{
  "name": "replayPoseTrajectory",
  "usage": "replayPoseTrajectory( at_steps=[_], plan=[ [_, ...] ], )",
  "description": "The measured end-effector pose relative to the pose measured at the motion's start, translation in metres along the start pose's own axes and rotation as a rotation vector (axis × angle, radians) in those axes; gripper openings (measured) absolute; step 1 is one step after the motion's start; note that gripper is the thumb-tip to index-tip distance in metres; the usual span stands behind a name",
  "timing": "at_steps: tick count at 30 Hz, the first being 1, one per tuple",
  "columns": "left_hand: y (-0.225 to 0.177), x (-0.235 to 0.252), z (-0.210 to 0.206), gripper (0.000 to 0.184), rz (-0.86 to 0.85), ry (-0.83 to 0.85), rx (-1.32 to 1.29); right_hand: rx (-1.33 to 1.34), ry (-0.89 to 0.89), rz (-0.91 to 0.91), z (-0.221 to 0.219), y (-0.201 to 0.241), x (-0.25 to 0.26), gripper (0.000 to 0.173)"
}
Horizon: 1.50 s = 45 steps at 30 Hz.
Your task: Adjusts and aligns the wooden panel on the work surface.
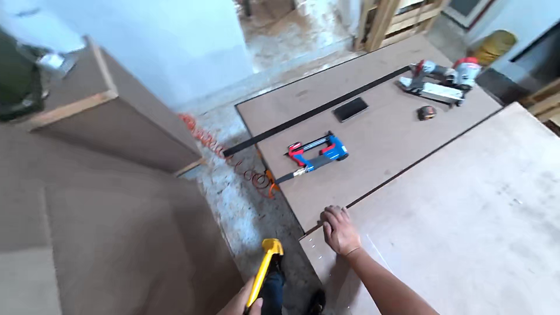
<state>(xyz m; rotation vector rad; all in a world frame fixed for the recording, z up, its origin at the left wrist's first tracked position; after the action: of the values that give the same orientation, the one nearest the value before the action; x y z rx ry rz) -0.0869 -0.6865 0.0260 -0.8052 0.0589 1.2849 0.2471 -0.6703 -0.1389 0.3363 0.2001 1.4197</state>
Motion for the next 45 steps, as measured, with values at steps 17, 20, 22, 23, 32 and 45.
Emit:
replayPoseTrajectory(
  at_steps=[17, 20, 22, 23, 32, 45],
  plan=[
    [-0.314, 0.235, -0.208, 0.051, -1.368, 0.424, 0.732, 0.123, 0.151, -0.232, 0.025, 0.016, -0.012, 0.037],
    [-0.313, 0.237, -0.210, 0.057, -1.295, 0.458, 0.800, 0.255, 0.390, -0.305, 0.044, 0.016, -0.004, 0.046],
    [-0.315, 0.235, -0.203, 0.059, -1.251, 0.492, 0.816, 0.244, 0.409, -0.301, 0.043, 0.017, -0.002, 0.047],
    [-0.315, 0.234, -0.195, 0.060, -1.221, 0.507, 0.798, 0.175, 0.305, -0.272, 0.037, 0.017, -0.004, 0.043],
    [-0.098, 0.261, 0.020, 0.050, -0.743, 0.279, 0.414, 0.186, 0.153, -0.085, 0.009, 0.019, 0.003, 0.043],
    [0.149, 0.308, 0.225, 0.045, -0.379, 0.288, 0.294, 0.090, -0.245, -0.640, 0.006, 0.162, 0.016, 0.039]
  ],
)
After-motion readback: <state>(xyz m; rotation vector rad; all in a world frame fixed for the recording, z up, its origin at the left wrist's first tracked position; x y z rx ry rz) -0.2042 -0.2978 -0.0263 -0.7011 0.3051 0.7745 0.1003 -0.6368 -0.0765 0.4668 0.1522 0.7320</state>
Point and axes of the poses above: each hand's wrist, its own x-axis towards the middle knuckle, its own z-axis out of the back of the hand, y = z × x, the point moved 4 cm from there along x, towards the middle knuckle, and after that the axes turned 2 degrees about x, right-handed, at the moved point
